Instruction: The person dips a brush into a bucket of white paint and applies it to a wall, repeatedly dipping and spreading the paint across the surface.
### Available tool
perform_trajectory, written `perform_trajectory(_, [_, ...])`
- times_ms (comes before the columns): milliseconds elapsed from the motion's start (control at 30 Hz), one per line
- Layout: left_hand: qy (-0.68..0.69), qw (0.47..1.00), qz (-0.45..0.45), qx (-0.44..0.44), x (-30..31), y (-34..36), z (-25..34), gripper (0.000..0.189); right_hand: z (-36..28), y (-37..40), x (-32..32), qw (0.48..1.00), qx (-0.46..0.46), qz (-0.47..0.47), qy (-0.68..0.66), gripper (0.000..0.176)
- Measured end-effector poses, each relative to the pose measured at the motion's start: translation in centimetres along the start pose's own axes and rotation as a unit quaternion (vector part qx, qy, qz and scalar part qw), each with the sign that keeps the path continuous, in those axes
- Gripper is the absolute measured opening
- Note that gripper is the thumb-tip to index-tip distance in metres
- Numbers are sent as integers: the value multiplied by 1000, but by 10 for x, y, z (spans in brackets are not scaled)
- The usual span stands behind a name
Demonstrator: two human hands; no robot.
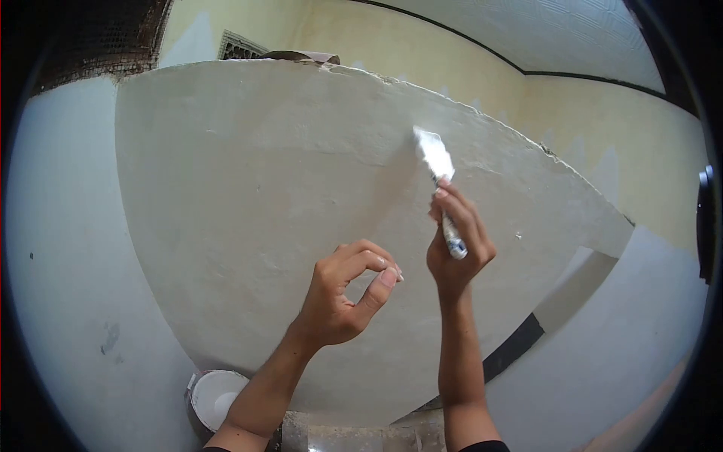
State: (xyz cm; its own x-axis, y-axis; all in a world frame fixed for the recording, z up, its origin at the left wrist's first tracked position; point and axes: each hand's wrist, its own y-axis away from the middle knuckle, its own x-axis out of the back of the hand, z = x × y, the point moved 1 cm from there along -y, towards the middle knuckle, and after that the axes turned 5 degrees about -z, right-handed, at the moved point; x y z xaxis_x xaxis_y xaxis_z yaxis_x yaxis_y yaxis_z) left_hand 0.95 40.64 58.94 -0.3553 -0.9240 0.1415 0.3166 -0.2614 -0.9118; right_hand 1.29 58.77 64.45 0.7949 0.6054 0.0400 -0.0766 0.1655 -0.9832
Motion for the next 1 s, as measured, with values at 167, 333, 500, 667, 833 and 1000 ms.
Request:
perform_trajectory(167, [-6, 1000, 2, 31, 0, 21, -7, 8, -11, 72, -14, 998, -45, -55, -1, 42])
perform_trajectory(333, [0, 996, -4, 86, -4, 65, -7, 9, -66, 149, -10, 987, -138, -85, -15, 25])
perform_trajectory(500, [75, 982, 26, 173, -13, 119, -19, 13, -97, 196, -15, 974, -174, -137, -42, 21])
perform_trajectory(667, [286, 923, 158, 202, -10, 138, -26, 20, -74, 141, -24, 981, -104, -152, -53, 31])
perform_trajectory(833, [228, 942, 157, 191, 1, 119, -3, 22, -49, 85, -34, 979, -125, -140, -75, 39])
perform_trajectory(1000, [232, 925, 177, 245, 17, 124, -6, 24, -69, 50, -41, 992, -62, -40, -102, 39])
